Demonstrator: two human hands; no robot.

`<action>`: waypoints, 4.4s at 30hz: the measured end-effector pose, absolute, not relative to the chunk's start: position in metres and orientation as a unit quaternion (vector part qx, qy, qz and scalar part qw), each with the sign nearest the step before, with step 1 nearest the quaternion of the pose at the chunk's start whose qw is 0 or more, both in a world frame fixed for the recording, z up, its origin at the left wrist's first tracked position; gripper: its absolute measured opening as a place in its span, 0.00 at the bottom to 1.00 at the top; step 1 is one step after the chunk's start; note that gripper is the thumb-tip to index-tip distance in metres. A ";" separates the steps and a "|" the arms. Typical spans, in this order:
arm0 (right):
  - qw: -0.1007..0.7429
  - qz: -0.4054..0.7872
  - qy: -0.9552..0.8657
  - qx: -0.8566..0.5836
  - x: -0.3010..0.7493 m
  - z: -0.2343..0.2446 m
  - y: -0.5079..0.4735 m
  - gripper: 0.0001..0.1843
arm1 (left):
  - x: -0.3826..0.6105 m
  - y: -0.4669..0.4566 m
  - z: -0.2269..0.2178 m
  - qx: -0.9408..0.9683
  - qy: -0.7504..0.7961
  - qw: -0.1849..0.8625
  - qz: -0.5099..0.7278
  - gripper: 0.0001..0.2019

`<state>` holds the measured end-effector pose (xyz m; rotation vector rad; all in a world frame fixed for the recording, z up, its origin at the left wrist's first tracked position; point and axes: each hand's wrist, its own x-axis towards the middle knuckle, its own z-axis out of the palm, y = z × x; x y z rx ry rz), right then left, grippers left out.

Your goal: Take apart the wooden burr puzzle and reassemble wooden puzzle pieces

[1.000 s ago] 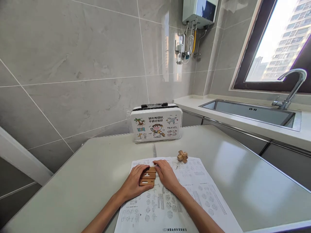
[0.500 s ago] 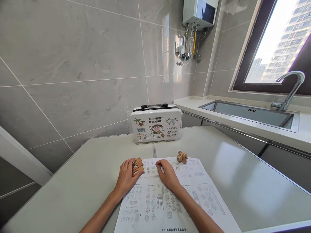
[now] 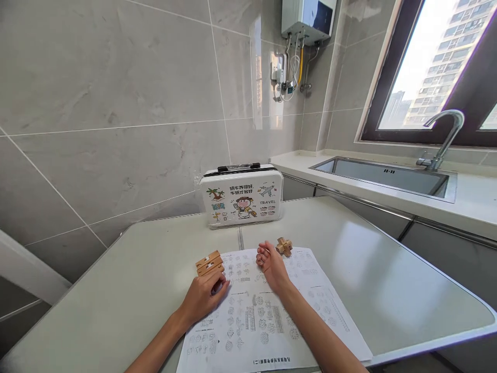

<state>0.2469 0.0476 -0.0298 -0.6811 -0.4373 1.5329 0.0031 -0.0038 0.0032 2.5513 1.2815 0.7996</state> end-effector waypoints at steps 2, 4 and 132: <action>0.662 0.694 -0.106 -0.262 0.254 -0.030 0.051 0.14 | 0.003 -0.004 0.002 0.860 0.431 0.074 0.262 0.11; 0.666 0.704 -0.053 -0.239 0.260 -0.030 0.053 0.13 | 0.003 -0.004 0.003 0.862 0.430 0.067 0.258 0.11; 0.454 0.533 -0.642 -0.313 0.219 -0.006 0.008 0.24 | 0.015 -0.003 0.010 0.711 0.478 0.326 0.399 0.20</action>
